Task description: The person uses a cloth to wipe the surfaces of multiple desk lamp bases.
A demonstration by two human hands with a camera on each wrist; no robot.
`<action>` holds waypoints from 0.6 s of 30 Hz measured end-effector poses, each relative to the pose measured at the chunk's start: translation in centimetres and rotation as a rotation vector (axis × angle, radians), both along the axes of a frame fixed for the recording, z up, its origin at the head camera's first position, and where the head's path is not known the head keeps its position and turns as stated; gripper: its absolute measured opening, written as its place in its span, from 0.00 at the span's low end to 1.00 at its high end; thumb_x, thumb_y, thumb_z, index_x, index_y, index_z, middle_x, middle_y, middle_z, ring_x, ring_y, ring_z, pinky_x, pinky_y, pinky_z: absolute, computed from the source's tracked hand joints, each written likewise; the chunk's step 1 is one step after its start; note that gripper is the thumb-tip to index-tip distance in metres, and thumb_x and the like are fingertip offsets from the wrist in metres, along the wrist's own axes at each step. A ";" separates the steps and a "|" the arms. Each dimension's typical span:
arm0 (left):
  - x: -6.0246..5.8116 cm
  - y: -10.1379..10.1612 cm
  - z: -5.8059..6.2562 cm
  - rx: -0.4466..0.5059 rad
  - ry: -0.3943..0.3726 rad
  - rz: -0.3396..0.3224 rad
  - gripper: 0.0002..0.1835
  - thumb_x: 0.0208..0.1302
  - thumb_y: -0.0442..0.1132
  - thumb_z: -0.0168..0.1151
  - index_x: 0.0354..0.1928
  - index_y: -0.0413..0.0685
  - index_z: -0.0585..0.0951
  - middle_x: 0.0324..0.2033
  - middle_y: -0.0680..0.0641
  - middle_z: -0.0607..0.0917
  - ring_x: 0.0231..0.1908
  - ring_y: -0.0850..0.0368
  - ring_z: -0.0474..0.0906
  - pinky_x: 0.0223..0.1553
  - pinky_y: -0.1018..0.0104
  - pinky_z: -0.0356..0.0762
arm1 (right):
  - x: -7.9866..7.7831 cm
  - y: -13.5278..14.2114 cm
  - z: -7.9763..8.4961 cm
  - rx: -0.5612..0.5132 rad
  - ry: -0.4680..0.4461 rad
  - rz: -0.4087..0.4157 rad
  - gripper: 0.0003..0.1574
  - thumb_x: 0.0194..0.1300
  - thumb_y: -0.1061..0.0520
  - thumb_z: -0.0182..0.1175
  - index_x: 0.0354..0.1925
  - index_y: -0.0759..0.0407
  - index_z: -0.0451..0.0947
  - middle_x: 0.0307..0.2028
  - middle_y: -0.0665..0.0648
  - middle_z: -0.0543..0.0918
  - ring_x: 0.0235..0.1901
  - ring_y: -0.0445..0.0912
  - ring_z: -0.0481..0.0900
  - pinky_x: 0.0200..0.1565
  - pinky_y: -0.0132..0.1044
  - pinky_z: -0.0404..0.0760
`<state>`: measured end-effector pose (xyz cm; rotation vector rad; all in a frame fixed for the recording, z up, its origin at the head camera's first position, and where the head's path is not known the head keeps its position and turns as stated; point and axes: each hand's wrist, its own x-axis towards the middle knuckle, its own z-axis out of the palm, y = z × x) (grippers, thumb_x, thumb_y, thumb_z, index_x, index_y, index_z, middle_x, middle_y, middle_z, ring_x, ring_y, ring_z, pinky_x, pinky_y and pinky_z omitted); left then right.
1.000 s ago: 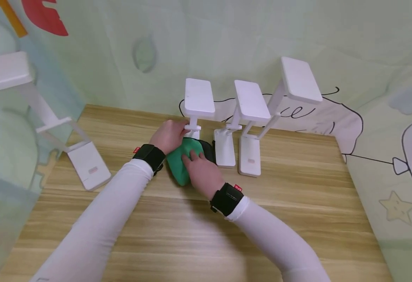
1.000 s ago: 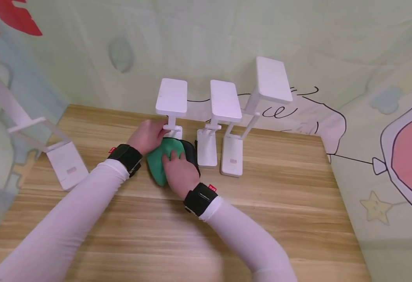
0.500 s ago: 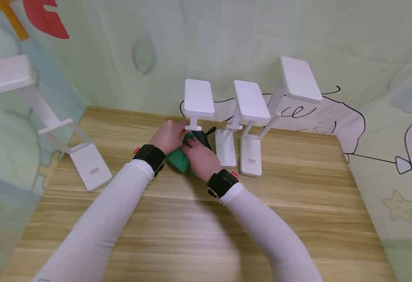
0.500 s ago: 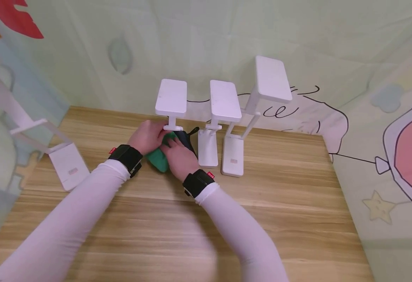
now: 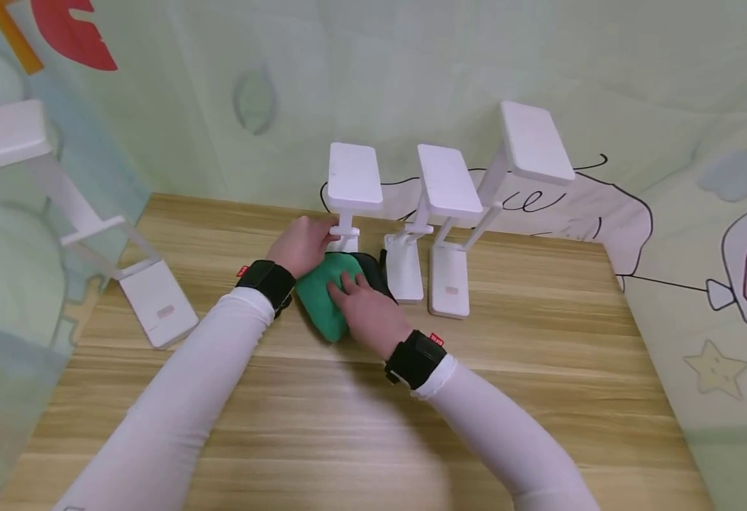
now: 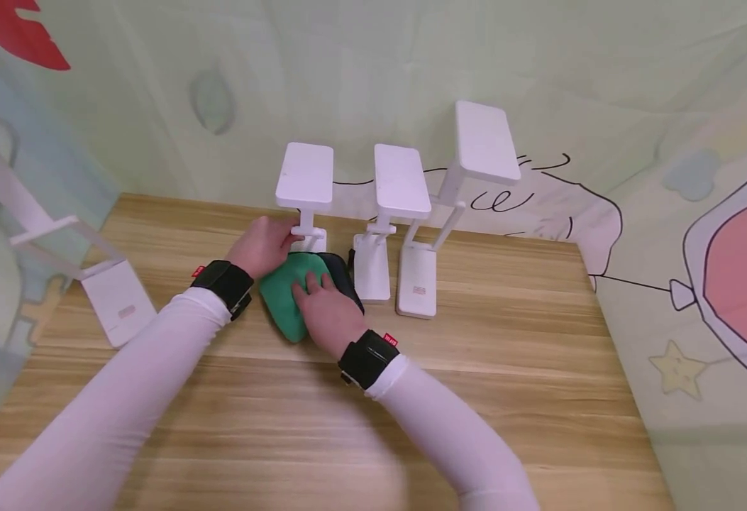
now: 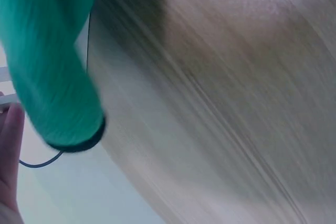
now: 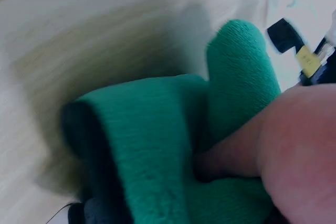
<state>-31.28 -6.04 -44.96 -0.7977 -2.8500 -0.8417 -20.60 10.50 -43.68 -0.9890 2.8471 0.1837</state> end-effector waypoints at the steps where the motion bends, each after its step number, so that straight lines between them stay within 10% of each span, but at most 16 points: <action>1: 0.0 -0.1 0.0 0.000 -0.001 -0.002 0.10 0.73 0.38 0.58 0.51 0.44 0.80 0.35 0.44 0.87 0.30 0.54 0.80 0.35 0.59 0.80 | 0.1 -0.2 0.1 0.001 -0.011 0.002 0.33 0.70 0.64 0.57 0.71 0.58 0.65 0.67 0.68 0.68 0.63 0.63 0.66 0.59 0.46 0.75; 11: 0.2 -0.3 0.2 0.024 0.018 0.008 0.08 0.72 0.40 0.59 0.49 0.46 0.81 0.35 0.45 0.87 0.30 0.53 0.80 0.31 0.57 0.78 | -2.8 -2.6 -1.2 -0.136 0.076 0.044 0.28 0.67 0.66 0.56 0.65 0.55 0.72 0.62 0.61 0.75 0.62 0.53 0.70 0.66 0.45 0.67; 18: 0.2 -0.2 0.3 0.015 0.027 -0.010 0.09 0.73 0.39 0.58 0.50 0.46 0.81 0.37 0.44 0.87 0.33 0.53 0.82 0.35 0.57 0.80 | -3.8 -1.7 -1.7 -0.135 0.168 -0.103 0.24 0.73 0.66 0.51 0.64 0.54 0.74 0.64 0.60 0.73 0.64 0.55 0.68 0.58 0.43 0.76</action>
